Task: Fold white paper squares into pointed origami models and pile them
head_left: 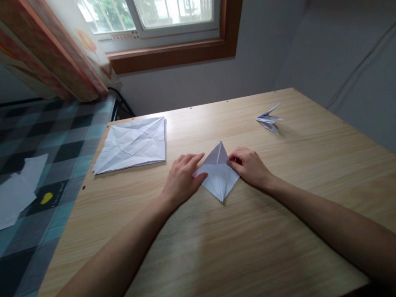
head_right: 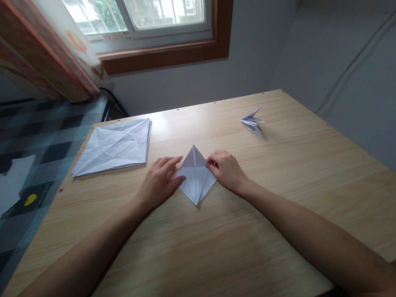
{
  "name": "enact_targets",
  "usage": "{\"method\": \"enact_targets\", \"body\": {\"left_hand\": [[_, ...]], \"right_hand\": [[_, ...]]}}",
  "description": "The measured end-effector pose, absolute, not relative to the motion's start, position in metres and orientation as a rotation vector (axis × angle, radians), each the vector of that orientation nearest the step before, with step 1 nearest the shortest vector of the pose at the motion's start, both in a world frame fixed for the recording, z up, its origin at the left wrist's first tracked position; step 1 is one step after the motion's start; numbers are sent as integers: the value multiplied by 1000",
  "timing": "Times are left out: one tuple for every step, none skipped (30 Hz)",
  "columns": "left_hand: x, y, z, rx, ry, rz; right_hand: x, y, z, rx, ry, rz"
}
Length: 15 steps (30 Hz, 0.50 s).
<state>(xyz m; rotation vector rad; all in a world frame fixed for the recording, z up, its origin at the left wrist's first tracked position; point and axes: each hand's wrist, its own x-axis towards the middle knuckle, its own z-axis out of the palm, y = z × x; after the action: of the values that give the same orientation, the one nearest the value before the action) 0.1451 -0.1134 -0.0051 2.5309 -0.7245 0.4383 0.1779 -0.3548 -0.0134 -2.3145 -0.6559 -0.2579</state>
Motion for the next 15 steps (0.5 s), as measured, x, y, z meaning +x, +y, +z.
{"method": "enact_targets", "body": {"left_hand": [[146,-113,-5,2554,-749,402],[146,-113,-5,2573,-772,374],[146,-114,-5,2587,-790,358],[145,-114,-5,2598,-799,353],[145,-115,-4,2606,-804,355],[144,-115,-4,2614,-809,362],[143,-116,-4,2624,-819,373],[143,-116,-3,2636,-834,385],[142,-116,-3,2652,-851,397],[141,-117,-2,2667,-869,408],[141,-117,-1,2681,-885,415],[140,-117,0,2692,-897,418],[139,-117,1,2700,-908,417],[139,-118,2,2706,-917,417],[138,-118,2,2714,-925,417]], "right_hand": [[178,-355,-14,-2315,-659,-260],[177,-355,-14,-2314,-662,-263],[177,-356,-15,-2313,-667,-271],[176,-356,-16,-2313,-678,-280],[176,-356,-16,-2315,-695,-293],[175,-356,-17,-2317,-718,-308],[174,-356,-17,-2321,-749,-323],[173,-357,-18,-2329,-785,-337],[172,-357,-18,-2341,-821,-354],[171,-357,-18,-2359,-855,-371],[170,-357,-18,-2380,-886,-386],[168,-357,-18,-2403,-913,-395],[167,-357,-17,-2424,-933,-399],[166,-357,-17,-2441,-947,-399],[165,-357,-16,-2455,-956,-393]]}}
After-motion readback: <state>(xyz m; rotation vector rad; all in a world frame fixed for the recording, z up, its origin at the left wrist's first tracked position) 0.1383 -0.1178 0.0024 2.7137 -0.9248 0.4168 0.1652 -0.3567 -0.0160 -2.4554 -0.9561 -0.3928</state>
